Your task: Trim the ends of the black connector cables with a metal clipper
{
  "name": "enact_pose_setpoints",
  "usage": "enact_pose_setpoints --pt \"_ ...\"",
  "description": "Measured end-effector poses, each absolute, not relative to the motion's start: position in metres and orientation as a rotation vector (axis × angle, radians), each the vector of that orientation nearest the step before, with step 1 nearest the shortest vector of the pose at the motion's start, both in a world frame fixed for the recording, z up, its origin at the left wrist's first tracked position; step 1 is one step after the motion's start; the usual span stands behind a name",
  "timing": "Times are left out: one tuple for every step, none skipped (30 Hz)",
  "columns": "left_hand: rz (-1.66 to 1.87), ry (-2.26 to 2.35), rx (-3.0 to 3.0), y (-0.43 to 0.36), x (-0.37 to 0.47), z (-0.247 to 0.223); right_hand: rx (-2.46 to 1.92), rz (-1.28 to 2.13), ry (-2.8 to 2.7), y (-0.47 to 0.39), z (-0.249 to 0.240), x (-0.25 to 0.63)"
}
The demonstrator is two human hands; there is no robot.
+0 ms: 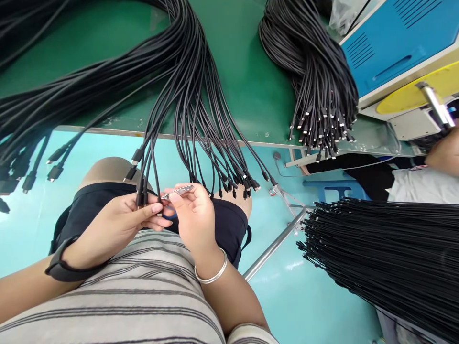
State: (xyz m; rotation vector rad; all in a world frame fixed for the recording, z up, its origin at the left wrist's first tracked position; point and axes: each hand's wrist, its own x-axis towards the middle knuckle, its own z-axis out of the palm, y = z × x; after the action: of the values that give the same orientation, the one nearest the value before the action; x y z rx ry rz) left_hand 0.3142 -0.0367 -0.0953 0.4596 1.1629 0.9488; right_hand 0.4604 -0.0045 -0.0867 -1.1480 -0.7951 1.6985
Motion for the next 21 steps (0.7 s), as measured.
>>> enact_pose_setpoints --pt "0.945 1.166 0.460 -0.0364 0.3142 -0.0951 -1.158 1.700 -0.800 -0.0044 -0.0862 0.4605" --pt "0.942 1.168 0.461 -0.0361 0.3142 -0.0950 -1.167 1.700 -0.809 -0.0042 -0.0857 0.4607" --pt "0.940 1.169 0.461 -0.0358 0.3142 -0.0949 -1.175 1.697 -0.820 -0.0039 -0.0852 0.4608" --pt "0.938 1.167 0.461 -0.0355 0.3142 -0.0950 -1.184 1.695 -0.831 -0.0036 -0.0846 0.4609" --pt "0.937 1.165 0.460 -0.0354 0.3143 -0.0952 -1.192 1.691 -0.841 -0.0033 -0.0841 0.4610" --pt "0.937 1.163 0.459 -0.0354 0.3144 -0.0954 -1.201 1.685 -0.848 -0.0031 -0.0837 0.4610" --pt "0.939 1.162 0.458 -0.0355 0.3145 -0.0958 -1.209 1.680 -0.854 -0.0030 -0.0834 0.4610" --pt "0.941 1.160 0.460 -0.0358 0.3147 -0.0962 -1.217 1.671 -0.858 -0.0030 -0.0833 0.4608" --pt "0.943 1.159 0.461 -0.0362 0.3150 -0.0965 -1.222 1.663 -0.859 -0.0030 -0.0834 0.4606" --pt "0.943 1.157 0.463 -0.0366 0.3152 -0.0968 -1.225 1.655 -0.855 -0.0032 -0.0837 0.4603" --pt "0.943 1.153 0.463 -0.0371 0.3155 -0.0969 -1.225 1.648 -0.845 -0.0034 -0.0842 0.4597" --pt "0.941 1.149 0.460 -0.0374 0.3158 -0.0968 -1.221 1.645 -0.826 -0.0036 -0.0848 0.4591" --pt "0.940 1.144 0.455 -0.0375 0.3161 -0.0965 -1.212 1.643 -0.801 -0.0038 -0.0854 0.4583" --pt "0.941 1.141 0.448 -0.0374 0.3164 -0.0960 -1.199 1.645 -0.772 -0.0040 -0.0861 0.4576" --pt "0.944 1.139 0.439 -0.0371 0.3166 -0.0955 -1.186 1.648 -0.746 -0.0042 -0.0868 0.4568" --pt "0.948 1.141 0.429 -0.0366 0.3169 -0.0950 -1.174 1.652 -0.724 -0.0044 -0.0875 0.4563" --pt "0.953 1.146 0.420 -0.0360 0.3172 -0.0945 -1.164 1.654 -0.710 -0.0044 -0.0880 0.4559" --pt "0.956 1.157 0.409 -0.0352 0.3175 -0.0941 -1.157 1.655 -0.705 -0.0044 -0.0885 0.4559" --pt "0.958 1.169 0.398 -0.0345 0.3177 -0.0938 -1.153 1.653 -0.707 -0.0043 -0.0888 0.4560" --pt "0.958 1.181 0.388 -0.0340 0.3179 -0.0935 -1.150 1.647 -0.717 -0.0041 -0.0891 0.4564" --pt "0.961 1.192 0.381 -0.0335 0.3180 -0.0932 -1.146 1.640 -0.733 -0.0037 -0.0892 0.4569"
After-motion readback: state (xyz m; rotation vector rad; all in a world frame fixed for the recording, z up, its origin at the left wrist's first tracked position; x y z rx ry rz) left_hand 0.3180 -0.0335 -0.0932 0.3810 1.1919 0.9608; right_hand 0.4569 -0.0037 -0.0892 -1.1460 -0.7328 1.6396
